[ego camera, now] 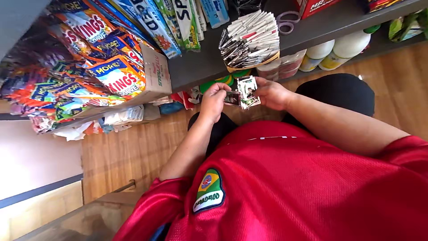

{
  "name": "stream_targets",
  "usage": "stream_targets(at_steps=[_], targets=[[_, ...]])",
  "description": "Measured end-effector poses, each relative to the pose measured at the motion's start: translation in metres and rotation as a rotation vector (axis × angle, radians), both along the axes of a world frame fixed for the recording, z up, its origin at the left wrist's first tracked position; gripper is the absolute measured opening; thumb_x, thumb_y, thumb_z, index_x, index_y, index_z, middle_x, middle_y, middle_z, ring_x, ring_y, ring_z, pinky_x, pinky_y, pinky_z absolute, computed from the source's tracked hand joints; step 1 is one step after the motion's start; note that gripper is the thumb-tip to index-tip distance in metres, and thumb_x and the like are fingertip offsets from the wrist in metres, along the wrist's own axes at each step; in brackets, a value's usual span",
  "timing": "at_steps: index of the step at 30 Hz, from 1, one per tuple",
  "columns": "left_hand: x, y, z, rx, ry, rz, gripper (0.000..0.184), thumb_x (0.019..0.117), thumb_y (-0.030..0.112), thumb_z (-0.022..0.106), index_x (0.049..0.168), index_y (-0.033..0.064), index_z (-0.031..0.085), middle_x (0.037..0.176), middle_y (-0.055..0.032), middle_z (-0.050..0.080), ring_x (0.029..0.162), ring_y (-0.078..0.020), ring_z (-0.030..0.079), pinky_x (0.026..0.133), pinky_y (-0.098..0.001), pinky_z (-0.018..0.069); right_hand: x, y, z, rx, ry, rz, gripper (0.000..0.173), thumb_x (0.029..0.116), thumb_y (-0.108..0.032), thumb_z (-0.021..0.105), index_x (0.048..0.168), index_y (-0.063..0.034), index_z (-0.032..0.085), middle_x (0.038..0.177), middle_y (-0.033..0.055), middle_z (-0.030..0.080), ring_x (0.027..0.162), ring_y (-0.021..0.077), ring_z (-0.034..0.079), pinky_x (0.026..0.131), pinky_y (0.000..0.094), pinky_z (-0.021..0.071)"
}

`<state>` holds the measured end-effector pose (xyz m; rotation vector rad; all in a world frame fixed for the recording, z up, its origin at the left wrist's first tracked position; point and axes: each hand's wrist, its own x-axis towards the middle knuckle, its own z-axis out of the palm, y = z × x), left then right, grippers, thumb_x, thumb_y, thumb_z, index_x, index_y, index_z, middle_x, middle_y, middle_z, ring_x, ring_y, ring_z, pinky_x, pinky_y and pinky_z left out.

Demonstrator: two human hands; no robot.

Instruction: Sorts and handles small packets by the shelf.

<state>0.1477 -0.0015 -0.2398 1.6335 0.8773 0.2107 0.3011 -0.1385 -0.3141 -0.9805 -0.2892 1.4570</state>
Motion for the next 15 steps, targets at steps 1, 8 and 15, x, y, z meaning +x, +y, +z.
stream_targets(at_steps=[1,8,15], targets=[[0.000,0.002,0.001,0.055,0.025,-0.036,0.024,0.0948,0.002,0.040,0.101,0.0021,0.063,0.086,-0.0050,0.066,0.069,-0.0126,0.065,0.063,-0.0332,0.0578,0.000,0.000,0.000,0.010,-0.015,0.006,0.056,0.0963,0.008,0.041,0.149,-0.0100,0.036,0.126,0.0113,0.063,0.104,0.0202,0.068,0.087,0.0390,0.0596],[0.016,-0.007,0.005,0.437,0.324,-0.312,0.044,0.0981,0.027,0.069,0.138,0.0095,0.060,0.082,-0.0085,0.063,0.069,-0.0180,0.059,0.070,-0.0395,0.0525,-0.003,-0.002,-0.003,0.072,-0.058,0.074,0.049,0.0958,0.009,0.047,0.142,-0.0067,0.042,0.120,0.0094,0.065,0.102,0.0175,0.068,0.087,0.0372,0.0590],[0.023,-0.006,-0.002,0.300,0.298,-0.300,0.019,0.0966,0.017,0.070,0.109,0.0028,0.068,0.104,-0.0107,0.066,0.094,-0.0178,0.063,0.086,-0.0391,0.0522,0.000,-0.006,0.000,0.092,0.039,0.134,0.044,0.1040,-0.009,0.039,0.147,-0.0119,0.039,0.119,0.0092,0.065,0.099,0.0187,0.069,0.086,0.0387,0.0597]])
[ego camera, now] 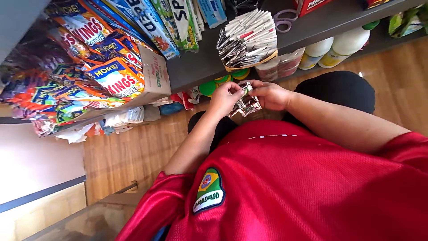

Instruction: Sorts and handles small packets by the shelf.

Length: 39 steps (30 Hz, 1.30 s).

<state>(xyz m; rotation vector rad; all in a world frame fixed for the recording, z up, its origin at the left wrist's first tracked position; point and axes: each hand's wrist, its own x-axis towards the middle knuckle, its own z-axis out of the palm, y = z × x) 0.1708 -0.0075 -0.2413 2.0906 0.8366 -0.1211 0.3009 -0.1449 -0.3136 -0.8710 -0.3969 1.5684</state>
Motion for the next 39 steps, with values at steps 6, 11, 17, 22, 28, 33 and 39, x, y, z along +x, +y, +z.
stream_targets(at_steps=[6,11,17,22,28,33,39], targets=[[-0.003,0.007,0.005,-0.384,-0.141,0.236,0.004,0.1024,0.011,0.057,0.104,0.0079,0.056,0.081,0.0005,0.058,0.063,-0.0048,0.053,0.058,-0.0206,0.0472,0.002,-0.001,0.002,0.027,0.080,-0.007,0.039,0.1056,-0.012,0.035,0.144,-0.0141,0.042,0.117,0.0077,0.067,0.100,0.0186,0.070,0.087,0.0382,0.0601],[-0.010,0.019,0.011,-0.621,-0.318,0.401,0.005,0.1037,0.010,0.048,0.102,0.0128,0.052,0.063,0.0036,0.052,0.046,-0.0017,0.046,0.043,-0.0145,0.0397,0.004,0.001,-0.002,0.061,0.073,-0.028,0.044,0.0988,0.003,0.040,0.140,-0.0119,0.044,0.116,0.0085,0.067,0.099,0.0190,0.070,0.086,0.0393,0.0603],[-0.012,0.022,0.011,-0.659,-0.341,0.563,0.037,0.1029,0.005,0.041,0.138,0.0096,0.052,0.081,-0.0014,0.060,0.053,-0.0041,0.054,0.044,-0.0155,0.0446,0.006,0.002,-0.002,0.054,0.057,-0.039,0.045,0.0980,0.005,0.040,0.140,-0.0115,0.043,0.115,0.0084,0.067,0.098,0.0186,0.070,0.085,0.0386,0.0608],[-0.009,0.006,0.008,-0.674,-0.347,0.627,0.033,0.0967,-0.002,0.043,0.126,0.0115,0.049,0.077,-0.0041,0.062,0.052,-0.0066,0.059,0.042,-0.0169,0.0467,0.004,0.003,-0.004,0.013,0.023,-0.062,0.046,0.0992,0.006,0.040,0.143,-0.0107,0.042,0.116,0.0092,0.066,0.099,0.0189,0.070,0.086,0.0389,0.0603],[-0.004,-0.017,0.001,-0.598,-0.327,0.647,0.013,0.1039,0.008,0.050,0.117,0.0077,0.048,0.083,-0.0084,0.066,0.061,-0.0147,0.067,0.051,-0.0277,0.0569,0.003,0.005,-0.003,-0.027,0.000,-0.143,0.047,0.0989,0.006,0.041,0.143,-0.0103,0.042,0.120,0.0116,0.065,0.101,0.0216,0.070,0.086,0.0412,0.0604],[-0.006,-0.026,-0.012,-0.464,-0.237,0.533,0.014,0.1027,0.011,0.058,0.115,0.0062,0.053,0.078,-0.0026,0.058,0.052,-0.0058,0.052,0.047,-0.0196,0.0469,0.001,0.005,0.003,-0.067,0.005,-0.202,0.051,0.0977,0.005,0.041,0.146,-0.0110,0.039,0.122,0.0122,0.064,0.102,0.0222,0.069,0.086,0.0422,0.0600],[-0.013,-0.041,0.005,-0.237,0.064,0.219,0.032,0.1026,0.028,0.062,0.125,0.0053,0.058,0.102,-0.0128,0.066,0.084,-0.0191,0.064,0.074,-0.0392,0.0543,-0.001,0.003,0.003,-0.027,0.028,-0.199,0.048,0.0992,-0.005,0.045,0.146,-0.0136,0.041,0.118,0.0097,0.065,0.099,0.0196,0.069,0.084,0.0396,0.0605]])
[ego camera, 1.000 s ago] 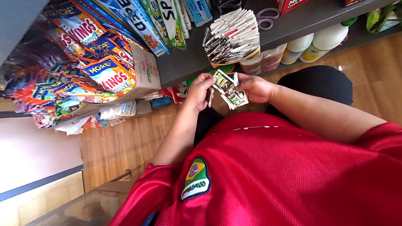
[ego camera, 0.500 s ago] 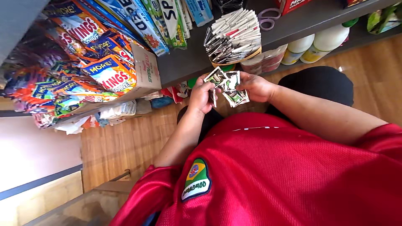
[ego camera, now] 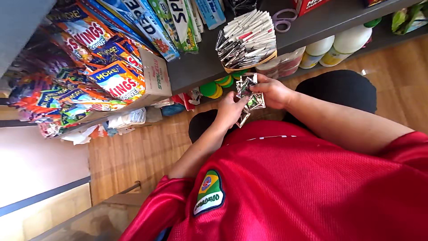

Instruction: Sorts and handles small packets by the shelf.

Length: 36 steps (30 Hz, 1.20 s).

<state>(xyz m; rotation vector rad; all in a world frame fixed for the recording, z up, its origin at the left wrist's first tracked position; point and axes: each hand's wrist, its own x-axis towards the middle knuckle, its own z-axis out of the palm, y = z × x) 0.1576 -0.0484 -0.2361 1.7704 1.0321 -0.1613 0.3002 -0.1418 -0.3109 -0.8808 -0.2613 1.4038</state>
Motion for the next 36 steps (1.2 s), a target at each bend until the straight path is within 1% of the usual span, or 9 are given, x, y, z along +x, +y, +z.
stream_targets(at_steps=[6,9,11,13,14,19,27,32,36], targets=[[0.004,0.022,-0.012,0.040,0.085,-0.101,0.046,0.1017,0.032,0.063,0.132,-0.0001,0.051,0.103,-0.0162,0.066,0.087,-0.0226,0.065,0.081,-0.0434,0.0544,-0.002,0.003,-0.004,-0.101,-0.053,-0.041,0.040,0.1026,-0.002,0.049,0.142,-0.0095,0.043,0.116,0.0117,0.064,0.096,0.0197,0.069,0.083,0.0397,0.0602],[0.002,0.031,0.001,0.123,0.043,-0.029,0.039,0.1085,0.028,0.043,0.141,0.0076,0.048,0.091,-0.0088,0.059,0.058,-0.0122,0.052,0.050,-0.0292,0.0459,0.000,0.002,0.000,-0.136,-0.042,-0.036,0.040,0.1032,-0.003,0.048,0.142,-0.0116,0.043,0.116,0.0105,0.063,0.096,0.0189,0.068,0.082,0.0390,0.0597],[0.002,0.037,0.005,0.169,-0.045,-0.027,0.043,0.1034,0.018,0.033,0.141,0.0082,0.051,0.100,-0.0080,0.057,0.068,-0.0102,0.055,0.057,-0.0294,0.0484,0.000,0.003,0.000,-0.134,-0.041,-0.014,0.043,0.1026,-0.002,0.048,0.144,-0.0114,0.042,0.117,0.0111,0.063,0.096,0.0192,0.068,0.082,0.0387,0.0602],[0.004,0.041,0.008,0.151,-0.091,-0.079,0.049,0.0973,0.015,0.031,0.141,0.0069,0.053,0.128,-0.0143,0.058,0.110,-0.0199,0.057,0.091,-0.0434,0.0472,-0.001,0.003,0.002,-0.141,-0.054,0.021,0.044,0.1023,-0.001,0.048,0.144,-0.0108,0.041,0.118,0.0112,0.063,0.096,0.0189,0.068,0.082,0.0382,0.0602],[0.006,0.041,0.008,0.149,-0.102,-0.097,0.049,0.0957,0.011,0.033,0.140,0.0055,0.053,0.125,-0.0154,0.058,0.113,-0.0228,0.056,0.093,-0.0457,0.0459,-0.002,0.004,0.002,-0.143,-0.058,0.034,0.044,0.1022,-0.001,0.048,0.145,-0.0107,0.041,0.118,0.0112,0.063,0.097,0.0191,0.068,0.083,0.0381,0.0599],[0.016,0.037,0.005,0.101,-0.109,-0.133,0.058,0.0884,-0.010,0.050,0.143,0.0106,0.053,0.115,-0.0104,0.062,0.101,-0.0186,0.062,0.084,-0.0382,0.0533,-0.001,0.003,-0.003,-0.127,-0.070,0.061,0.044,0.1011,0.002,0.047,0.143,-0.0098,0.044,0.119,0.0119,0.063,0.098,0.0200,0.068,0.084,0.0394,0.0598],[0.016,0.043,0.010,0.033,-0.169,-0.177,0.064,0.0899,-0.012,0.059,0.149,0.0094,0.046,0.114,-0.0094,0.068,0.096,-0.0149,0.067,0.086,-0.0335,0.0561,0.002,0.001,-0.005,-0.063,-0.092,0.073,0.042,0.1004,0.004,0.046,0.140,-0.0087,0.046,0.119,0.0102,0.065,0.101,0.0186,0.068,0.087,0.0389,0.0591],[0.014,0.044,0.015,0.125,-0.067,-0.252,0.056,0.0933,-0.005,0.060,0.146,0.0118,0.055,0.114,-0.0102,0.066,0.095,-0.0154,0.064,0.085,-0.0345,0.0544,0.000,0.003,-0.006,-0.065,-0.090,0.080,0.042,0.0999,0.005,0.046,0.140,-0.0083,0.046,0.118,0.0108,0.065,0.100,0.0189,0.068,0.086,0.0386,0.0591],[0.008,0.045,0.007,0.077,-0.188,-0.046,0.026,0.0926,-0.003,0.058,0.116,0.0026,0.067,0.107,-0.0091,0.067,0.094,-0.0141,0.064,0.081,-0.0337,0.0552,0.001,0.003,-0.007,-0.087,-0.046,0.031,0.041,0.1010,0.003,0.047,0.140,-0.0085,0.045,0.117,0.0118,0.065,0.098,0.0205,0.069,0.085,0.0399,0.0600]])
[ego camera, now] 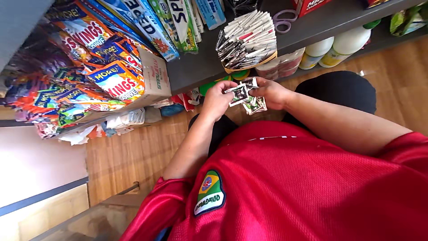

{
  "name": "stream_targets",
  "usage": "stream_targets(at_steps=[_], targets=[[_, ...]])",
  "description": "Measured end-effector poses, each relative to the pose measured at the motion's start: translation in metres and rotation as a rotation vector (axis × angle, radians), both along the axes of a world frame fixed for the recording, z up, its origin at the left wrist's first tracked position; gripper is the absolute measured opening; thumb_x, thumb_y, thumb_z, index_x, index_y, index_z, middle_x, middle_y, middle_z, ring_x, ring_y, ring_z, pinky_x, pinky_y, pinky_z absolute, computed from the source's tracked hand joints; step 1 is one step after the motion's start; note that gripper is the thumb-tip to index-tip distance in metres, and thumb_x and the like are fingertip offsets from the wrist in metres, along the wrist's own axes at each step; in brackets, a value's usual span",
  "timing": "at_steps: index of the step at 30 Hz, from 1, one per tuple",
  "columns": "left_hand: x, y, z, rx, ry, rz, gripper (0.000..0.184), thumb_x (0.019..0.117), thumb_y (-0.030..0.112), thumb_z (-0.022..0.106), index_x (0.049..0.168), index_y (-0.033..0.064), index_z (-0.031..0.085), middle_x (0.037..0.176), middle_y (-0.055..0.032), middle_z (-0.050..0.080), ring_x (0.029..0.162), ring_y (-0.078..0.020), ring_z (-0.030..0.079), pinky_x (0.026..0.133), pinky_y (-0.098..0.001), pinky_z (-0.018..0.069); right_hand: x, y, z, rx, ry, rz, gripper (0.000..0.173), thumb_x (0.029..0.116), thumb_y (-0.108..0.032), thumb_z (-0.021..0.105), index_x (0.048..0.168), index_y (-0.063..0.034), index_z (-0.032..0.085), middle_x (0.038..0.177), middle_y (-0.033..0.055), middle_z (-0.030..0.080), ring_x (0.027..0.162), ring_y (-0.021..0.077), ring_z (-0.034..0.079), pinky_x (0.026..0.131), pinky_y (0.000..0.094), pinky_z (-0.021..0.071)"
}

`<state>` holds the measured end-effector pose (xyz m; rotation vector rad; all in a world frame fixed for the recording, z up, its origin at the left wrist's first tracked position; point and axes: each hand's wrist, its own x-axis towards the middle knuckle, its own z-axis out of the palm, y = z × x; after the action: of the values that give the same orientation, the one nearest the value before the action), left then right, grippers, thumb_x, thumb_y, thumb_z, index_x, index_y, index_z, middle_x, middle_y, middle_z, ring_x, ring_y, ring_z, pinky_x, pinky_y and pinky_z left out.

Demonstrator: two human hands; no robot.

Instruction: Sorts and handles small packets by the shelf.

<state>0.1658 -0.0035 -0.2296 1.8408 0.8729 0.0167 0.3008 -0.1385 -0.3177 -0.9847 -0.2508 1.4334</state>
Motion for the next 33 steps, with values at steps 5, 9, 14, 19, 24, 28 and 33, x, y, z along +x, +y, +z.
stream_targets(at_steps=[5,9,14,19,24,28,33], targets=[[-0.004,-0.020,-0.026,-0.066,-0.229,0.299,0.011,0.0953,0.003,0.064,0.105,0.0031,0.060,0.090,-0.0033,0.061,0.080,-0.0103,0.061,0.073,-0.0297,0.0547,-0.002,0.001,0.008,-0.063,0.086,-0.066,0.050,0.0970,0.001,0.040,0.145,-0.0138,0.044,0.121,0.0110,0.066,0.101,0.0215,0.069,0.084,0.0411,0.0599],[-0.010,-0.038,-0.038,0.043,-0.113,0.202,0.013,0.0957,0.006,0.064,0.107,0.0011,0.060,0.083,-0.0026,0.059,0.074,-0.0068,0.057,0.071,-0.0247,0.0497,-0.003,-0.002,0.007,-0.025,0.148,-0.081,0.054,0.0934,-0.001,0.033,0.145,-0.0146,0.041,0.123,0.0111,0.064,0.105,0.0222,0.067,0.087,0.0438,0.0582],[-0.014,-0.046,-0.022,0.168,0.055,0.011,0.019,0.0991,0.012,0.064,0.114,0.0019,0.058,0.083,-0.0061,0.059,0.070,-0.0112,0.057,0.066,-0.0283,0.0500,-0.004,-0.005,0.012,0.041,0.221,-0.076,0.041,0.1072,-0.022,0.019,0.136,-0.0126,0.047,0.114,0.0078,0.067,0.102,0.0191,0.068,0.089,0.0412,0.0579],[-0.010,-0.047,-0.022,0.224,0.129,-0.032,0.032,0.0979,0.017,0.065,0.124,0.0015,0.054,0.086,-0.0089,0.060,0.073,-0.0172,0.059,0.069,-0.0357,0.0522,-0.006,-0.005,0.012,0.029,0.193,-0.028,0.041,0.1057,-0.019,0.022,0.142,-0.0149,0.041,0.116,0.0073,0.066,0.103,0.0180,0.068,0.089,0.0401,0.0575],[-0.006,-0.029,-0.031,0.279,0.040,-0.077,0.080,0.0843,0.016,0.076,0.155,0.0080,0.038,0.156,-0.0232,0.036,0.138,-0.0346,0.044,0.109,-0.0496,0.0441,-0.008,-0.005,0.014,0.001,0.169,-0.029,0.049,0.1006,-0.010,0.030,0.148,-0.0150,0.036,0.123,0.0100,0.064,0.106,0.0203,0.067,0.089,0.0424,0.0580],[0.000,-0.012,-0.040,0.026,-0.123,-0.160,0.089,0.0829,0.006,0.070,0.161,0.0069,0.027,0.168,-0.0184,0.016,0.151,-0.0279,0.028,0.117,-0.0458,0.0366,-0.009,-0.005,0.014,0.024,0.192,-0.007,0.049,0.1014,-0.008,0.028,0.150,-0.0143,0.035,0.125,0.0109,0.063,0.108,0.0210,0.067,0.091,0.0428,0.0576],[0.003,-0.011,-0.045,-0.294,-0.235,-0.040,0.064,0.0954,0.010,0.051,0.156,0.0047,0.032,0.151,-0.0151,0.045,0.130,-0.0203,0.054,0.105,-0.0403,0.0486,-0.012,-0.007,0.013,0.042,0.216,0.042,0.046,0.1012,-0.010,0.027,0.146,-0.0149,0.039,0.121,0.0090,0.065,0.106,0.0200,0.067,0.090,0.0419,0.0578]])
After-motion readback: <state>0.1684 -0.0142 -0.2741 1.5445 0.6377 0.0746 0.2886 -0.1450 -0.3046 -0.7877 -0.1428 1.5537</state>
